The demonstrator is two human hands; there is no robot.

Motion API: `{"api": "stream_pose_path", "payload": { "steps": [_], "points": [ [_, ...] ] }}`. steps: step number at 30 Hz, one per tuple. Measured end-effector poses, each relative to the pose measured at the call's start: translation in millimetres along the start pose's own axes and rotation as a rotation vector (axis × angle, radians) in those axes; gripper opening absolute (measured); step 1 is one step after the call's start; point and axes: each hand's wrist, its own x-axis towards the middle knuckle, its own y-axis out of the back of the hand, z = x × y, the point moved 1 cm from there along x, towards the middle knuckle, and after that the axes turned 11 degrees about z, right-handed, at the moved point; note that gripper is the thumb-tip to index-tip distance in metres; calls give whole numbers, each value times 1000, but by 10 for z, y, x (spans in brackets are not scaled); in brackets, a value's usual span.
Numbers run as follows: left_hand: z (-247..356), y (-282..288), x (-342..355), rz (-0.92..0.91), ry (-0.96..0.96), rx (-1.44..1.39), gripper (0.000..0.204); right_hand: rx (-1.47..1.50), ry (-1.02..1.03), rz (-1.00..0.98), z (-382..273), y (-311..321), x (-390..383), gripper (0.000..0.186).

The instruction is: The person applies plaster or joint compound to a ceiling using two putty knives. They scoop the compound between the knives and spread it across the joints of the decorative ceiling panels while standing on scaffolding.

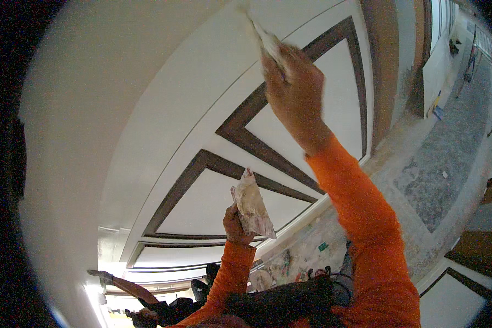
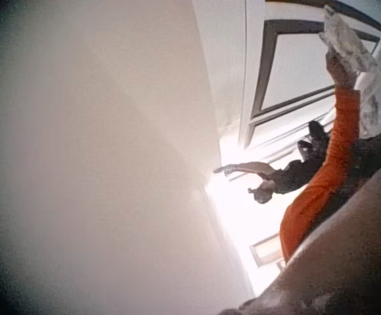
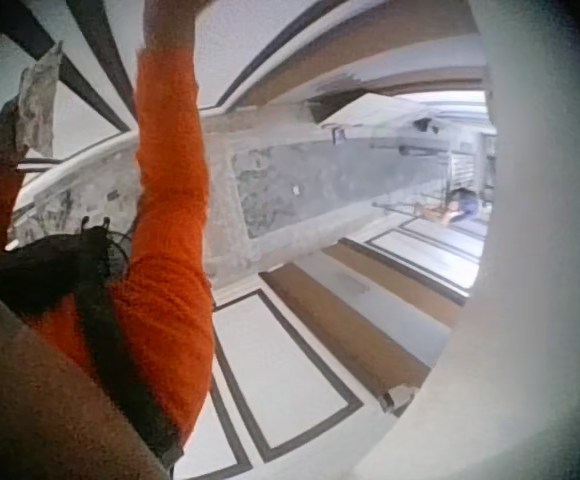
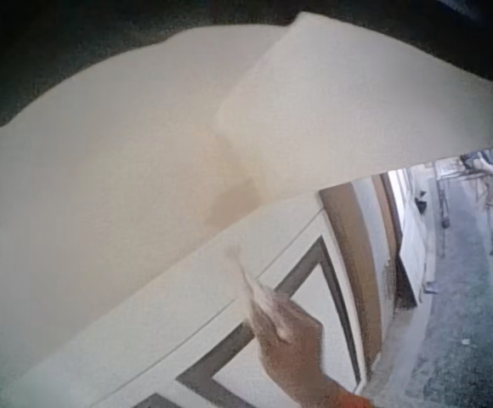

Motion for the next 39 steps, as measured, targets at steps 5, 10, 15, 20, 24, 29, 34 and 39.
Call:
{"api": "stream_pose_path", "payload": {
  "steps": [5,10,15,20,24,29,34,39],
  "points": [
    [19,127,-159,190,-58,36,51,267,293,246,-123,-844,478,34],
    [29,210,-215,267,-76,48,49,-342,305,293,8,-1302,62,30],
    [33,142,-208,321,-93,11,46,-156,296,87,-103,-995,-344,31],
    [36,210,-245,281,-53,12,44,-218,325,339,478,-622,147,47],
    [-8,312,-249,257,-24,-24,48,-375,350,495,568,-541,523,38],
    [25,382,-249,262,-12,-7,50,-263,277,554,817,-734,718,32],
    [34,368,-286,271,-29,-18,49,-354,187,410,717,-773,683,29],
    [17,385,-293,288,-10,-19,46,-406,328,286,330,-1082,206,39]
  ]
}}
